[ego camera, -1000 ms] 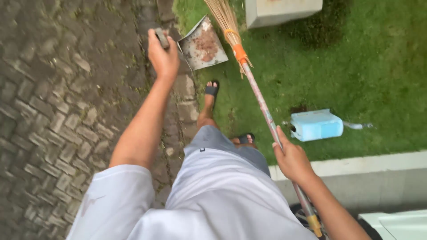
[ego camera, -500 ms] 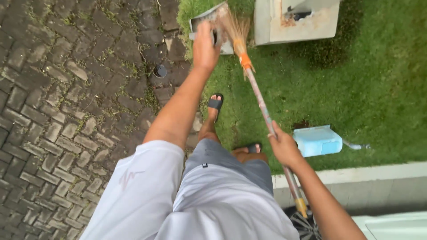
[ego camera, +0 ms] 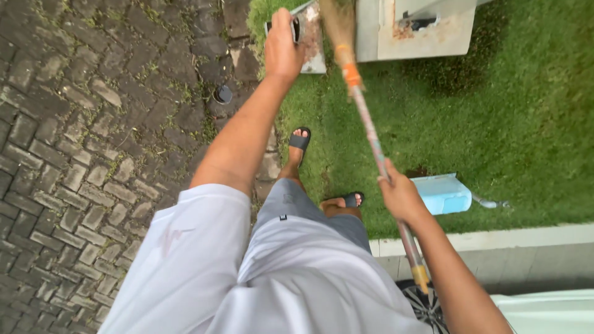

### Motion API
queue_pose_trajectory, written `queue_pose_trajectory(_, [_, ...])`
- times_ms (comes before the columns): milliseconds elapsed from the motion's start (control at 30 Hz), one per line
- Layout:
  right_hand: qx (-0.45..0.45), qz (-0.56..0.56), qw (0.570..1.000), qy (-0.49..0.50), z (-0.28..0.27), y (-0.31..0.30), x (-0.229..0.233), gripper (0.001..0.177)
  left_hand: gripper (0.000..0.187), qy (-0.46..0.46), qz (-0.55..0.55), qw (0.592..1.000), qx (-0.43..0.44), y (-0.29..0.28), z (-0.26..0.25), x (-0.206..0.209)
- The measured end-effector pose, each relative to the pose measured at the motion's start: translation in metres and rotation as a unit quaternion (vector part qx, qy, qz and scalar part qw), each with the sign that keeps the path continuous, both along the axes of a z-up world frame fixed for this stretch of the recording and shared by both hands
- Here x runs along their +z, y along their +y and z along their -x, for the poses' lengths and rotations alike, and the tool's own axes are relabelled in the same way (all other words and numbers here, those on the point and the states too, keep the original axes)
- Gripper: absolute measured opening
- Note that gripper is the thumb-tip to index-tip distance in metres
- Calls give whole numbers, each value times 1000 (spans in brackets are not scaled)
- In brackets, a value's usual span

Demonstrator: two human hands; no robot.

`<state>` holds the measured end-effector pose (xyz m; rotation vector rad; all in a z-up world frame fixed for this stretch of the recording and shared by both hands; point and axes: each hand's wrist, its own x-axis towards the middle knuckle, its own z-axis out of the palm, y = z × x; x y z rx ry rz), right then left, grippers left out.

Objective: Sweeping debris from an outdoor paved area and grass into a dustpan.

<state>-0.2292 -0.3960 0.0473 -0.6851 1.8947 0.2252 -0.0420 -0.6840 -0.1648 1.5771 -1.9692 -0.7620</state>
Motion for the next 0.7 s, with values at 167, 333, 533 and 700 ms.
queue_pose_trajectory(167, [-38, 18, 999, -29, 6, 35, 33, 63, 56, 29, 49, 998, -3, -6, -20, 50])
queue_pose_trajectory(333, [-48, -19, 999, 3, 10, 32, 88, 65, 49, -23, 33, 998, 49, -13, -28, 42])
queue_pose_trajectory(533, [42, 16, 995, 88, 29, 13, 72, 64, 47, -44, 74, 993, 74, -12, -40, 36])
queue_pose_trajectory(700, [120, 6, 990, 73, 7, -56, 35, 61, 43, -23, 22, 992, 119, -20, -46, -16])
